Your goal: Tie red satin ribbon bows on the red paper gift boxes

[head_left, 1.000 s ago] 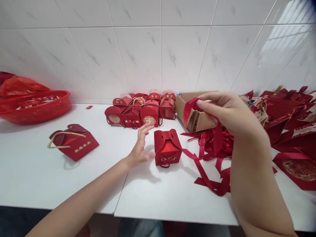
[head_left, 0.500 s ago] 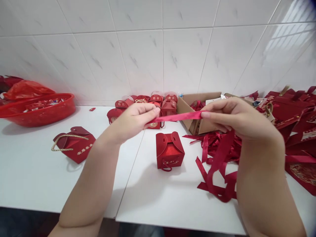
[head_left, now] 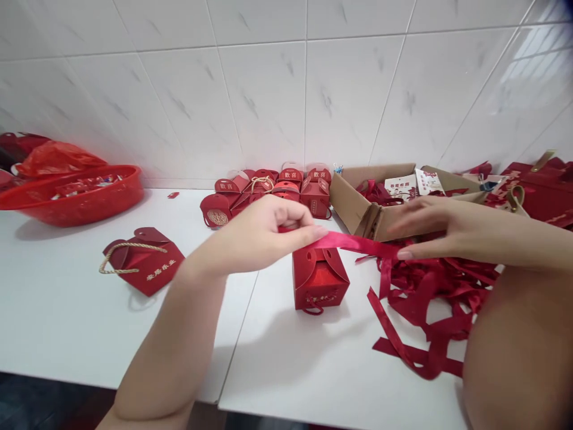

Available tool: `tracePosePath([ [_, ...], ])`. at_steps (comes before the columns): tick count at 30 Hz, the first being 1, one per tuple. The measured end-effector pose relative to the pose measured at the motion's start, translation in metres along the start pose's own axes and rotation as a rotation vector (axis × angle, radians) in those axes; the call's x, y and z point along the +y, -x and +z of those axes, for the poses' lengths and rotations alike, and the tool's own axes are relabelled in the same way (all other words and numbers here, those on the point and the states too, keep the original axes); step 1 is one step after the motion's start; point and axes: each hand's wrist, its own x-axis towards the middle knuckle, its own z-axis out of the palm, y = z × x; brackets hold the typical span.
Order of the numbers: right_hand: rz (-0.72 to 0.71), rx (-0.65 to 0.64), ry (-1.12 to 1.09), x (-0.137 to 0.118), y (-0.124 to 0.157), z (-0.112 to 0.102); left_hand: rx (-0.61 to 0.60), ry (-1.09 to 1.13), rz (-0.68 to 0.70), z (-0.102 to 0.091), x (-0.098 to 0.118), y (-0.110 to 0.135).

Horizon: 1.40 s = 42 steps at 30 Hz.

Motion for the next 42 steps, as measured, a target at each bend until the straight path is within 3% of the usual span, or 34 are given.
tracePosePath([
  [2,-0.001,-0.052,-0.009,-0.009,-0.010,0.011,0.025,0.035,0.029,0.016,0.003,-0.007],
  [6,-0.028,-0.132,-0.475,-0.042,-0.030,0.041,0.026,0.075,0.043,0.036,0.004,-0.014],
  [7,-0.024,-0.183,-0.498,-0.049,-0.033,0.047,0.016,0.080,0.039,0.038,0.003,-0.015],
  [11,0.082,-0.326,-0.363,-0.058,-0.037,0.058,-0.016,0.014,0.010,0.040,-0.002,-0.019],
  [17,0.178,-0.225,-0.299,-0.043,-0.036,0.050,-0.081,-0.112,-0.068,0.032,-0.009,-0.023],
  [26,0.267,-0.336,-0.090,-0.030,-0.035,0.037,-0.300,-0.355,-0.198,0.014,-0.023,-0.024],
  [33,0.321,-0.326,0.076,-0.018,-0.034,0.032,-0.375,-0.361,-0.159,0.023,-0.021,-0.030],
  [42,0.361,-0.285,0.079,-0.018,-0.031,0.034,-0.394,-0.343,-0.128,0.029,-0.020,-0.032],
])
